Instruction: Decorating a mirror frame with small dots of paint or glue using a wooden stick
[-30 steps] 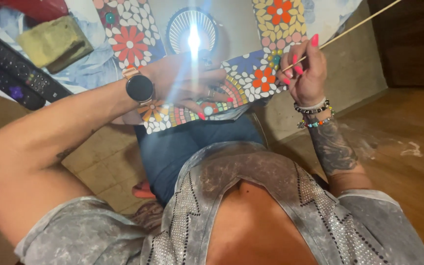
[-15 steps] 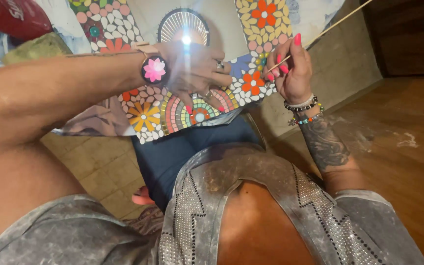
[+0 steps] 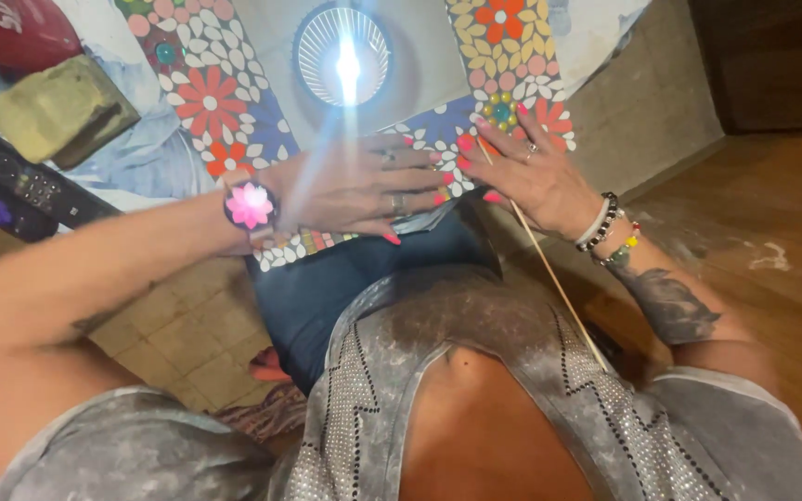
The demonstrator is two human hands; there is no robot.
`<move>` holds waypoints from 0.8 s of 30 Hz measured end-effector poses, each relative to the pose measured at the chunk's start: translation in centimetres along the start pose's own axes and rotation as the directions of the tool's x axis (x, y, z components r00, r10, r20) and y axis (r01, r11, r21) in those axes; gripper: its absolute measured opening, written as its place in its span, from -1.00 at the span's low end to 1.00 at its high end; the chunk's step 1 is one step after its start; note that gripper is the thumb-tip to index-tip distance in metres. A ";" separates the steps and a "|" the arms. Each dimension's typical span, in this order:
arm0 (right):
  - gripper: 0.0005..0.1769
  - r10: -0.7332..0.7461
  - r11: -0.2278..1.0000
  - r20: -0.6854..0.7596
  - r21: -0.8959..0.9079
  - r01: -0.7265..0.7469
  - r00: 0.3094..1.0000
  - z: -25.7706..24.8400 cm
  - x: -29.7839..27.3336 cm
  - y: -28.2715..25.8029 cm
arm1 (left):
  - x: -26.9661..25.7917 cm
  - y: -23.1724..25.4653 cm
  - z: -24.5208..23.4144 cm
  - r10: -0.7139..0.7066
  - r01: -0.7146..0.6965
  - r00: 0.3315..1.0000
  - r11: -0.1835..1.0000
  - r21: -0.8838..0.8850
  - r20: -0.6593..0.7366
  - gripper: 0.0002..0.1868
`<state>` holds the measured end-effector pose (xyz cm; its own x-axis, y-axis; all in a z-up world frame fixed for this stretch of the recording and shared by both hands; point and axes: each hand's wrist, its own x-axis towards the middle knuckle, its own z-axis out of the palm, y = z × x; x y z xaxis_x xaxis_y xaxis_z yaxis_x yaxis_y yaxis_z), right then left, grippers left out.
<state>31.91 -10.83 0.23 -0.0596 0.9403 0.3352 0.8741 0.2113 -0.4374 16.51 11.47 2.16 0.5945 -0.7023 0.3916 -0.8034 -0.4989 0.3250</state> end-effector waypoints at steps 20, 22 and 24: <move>-0.66 -0.041 0.998 0.053 -0.042 0.043 0.998 1.6 -1.3 -0.7 | 0.4 6.6 4.4 -0.545 0.567 0.823 0.803 0.180 -0.160 -0.35; -0.67 -0.051 0.996 0.064 -0.063 0.055 0.997 1.3 -0.6 -0.9 | 0.4 6.7 4.2 -0.544 0.566 0.824 0.802 0.189 -0.158 -0.32; -0.68 -0.065 0.993 0.074 -0.089 0.072 0.995 0.8 -0.4 -0.8 | 0.4 6.7 3.9 -0.541 0.564 0.826 0.800 0.205 -0.160 -0.29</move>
<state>30.83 -11.16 -0.22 -0.1519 0.9417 0.3000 0.9072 0.2534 -0.3358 11.30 5.84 1.11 0.9308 -0.2290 0.2849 -0.3144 -0.8991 0.3047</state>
